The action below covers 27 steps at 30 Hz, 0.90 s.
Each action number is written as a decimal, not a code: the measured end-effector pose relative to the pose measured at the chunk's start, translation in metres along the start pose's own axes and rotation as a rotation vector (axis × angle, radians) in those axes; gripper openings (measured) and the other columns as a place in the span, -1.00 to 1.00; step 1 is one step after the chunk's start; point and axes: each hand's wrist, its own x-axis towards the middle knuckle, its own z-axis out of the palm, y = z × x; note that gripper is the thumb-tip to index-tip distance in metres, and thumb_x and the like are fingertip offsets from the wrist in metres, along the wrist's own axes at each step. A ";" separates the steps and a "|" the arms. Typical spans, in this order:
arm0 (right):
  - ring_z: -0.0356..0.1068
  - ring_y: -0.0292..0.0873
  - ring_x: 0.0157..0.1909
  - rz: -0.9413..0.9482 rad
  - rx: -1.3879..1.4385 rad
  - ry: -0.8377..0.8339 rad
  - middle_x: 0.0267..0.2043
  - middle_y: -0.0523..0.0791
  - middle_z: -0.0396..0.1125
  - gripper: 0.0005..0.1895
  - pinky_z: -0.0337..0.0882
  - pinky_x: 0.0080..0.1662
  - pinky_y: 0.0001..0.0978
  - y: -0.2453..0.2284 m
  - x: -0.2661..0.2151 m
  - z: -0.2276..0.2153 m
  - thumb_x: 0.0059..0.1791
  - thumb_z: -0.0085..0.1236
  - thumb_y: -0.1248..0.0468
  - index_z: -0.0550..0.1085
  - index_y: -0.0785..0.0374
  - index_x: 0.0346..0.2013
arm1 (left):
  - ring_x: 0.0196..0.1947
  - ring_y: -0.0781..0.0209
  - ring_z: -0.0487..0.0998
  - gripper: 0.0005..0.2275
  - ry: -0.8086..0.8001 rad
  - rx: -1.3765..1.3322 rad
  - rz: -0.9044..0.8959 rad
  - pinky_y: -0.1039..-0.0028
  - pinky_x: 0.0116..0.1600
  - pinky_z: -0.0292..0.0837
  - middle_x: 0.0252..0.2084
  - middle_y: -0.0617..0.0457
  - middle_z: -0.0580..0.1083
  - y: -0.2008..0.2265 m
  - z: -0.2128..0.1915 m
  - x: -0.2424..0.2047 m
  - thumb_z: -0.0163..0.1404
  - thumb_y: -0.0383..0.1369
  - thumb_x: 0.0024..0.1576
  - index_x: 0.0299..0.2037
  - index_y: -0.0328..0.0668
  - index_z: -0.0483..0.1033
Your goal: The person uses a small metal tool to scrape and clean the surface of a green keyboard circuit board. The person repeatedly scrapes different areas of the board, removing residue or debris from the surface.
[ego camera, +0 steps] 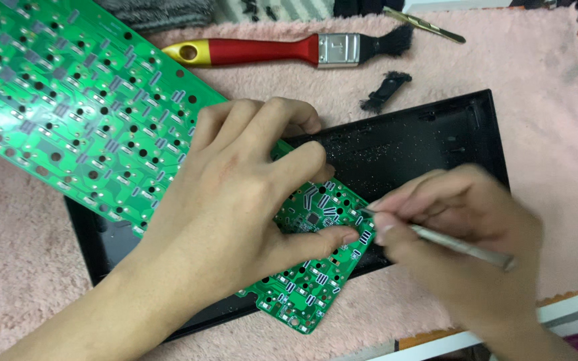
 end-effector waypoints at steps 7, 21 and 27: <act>0.52 0.04 -0.34 0.183 0.252 -0.016 0.08 0.33 0.63 -0.72 0.53 -0.25 -0.28 0.023 0.036 -0.044 0.09 0.20 0.58 0.45 0.51 0.10 | 0.09 -0.19 0.47 -0.49 0.023 -0.019 0.003 -0.03 0.22 0.29 0.18 -0.09 0.45 -0.002 0.002 -0.001 0.43 0.17 0.19 0.02 -0.02 0.58; 0.65 -0.16 -0.42 0.097 0.109 -0.105 -0.33 0.15 0.67 -0.68 0.66 -0.27 -0.48 0.001 0.045 -0.011 0.12 0.29 0.47 0.41 0.41 0.13 | 0.18 -0.15 0.48 -0.61 -0.046 -0.053 -0.040 0.01 0.23 0.27 0.23 -0.06 0.47 -0.001 -0.002 0.002 0.31 0.09 0.25 0.07 0.07 0.65; 0.67 -0.21 -0.43 0.047 0.063 -0.091 -0.40 0.06 0.65 -0.61 0.76 -0.20 -0.47 0.000 0.044 -0.006 0.06 0.41 0.47 0.39 0.40 0.07 | 0.24 -0.16 0.45 -0.61 -0.081 -0.102 -0.065 -0.01 0.27 0.19 0.31 -0.07 0.44 0.000 -0.002 0.006 0.39 0.04 0.19 0.08 0.09 0.69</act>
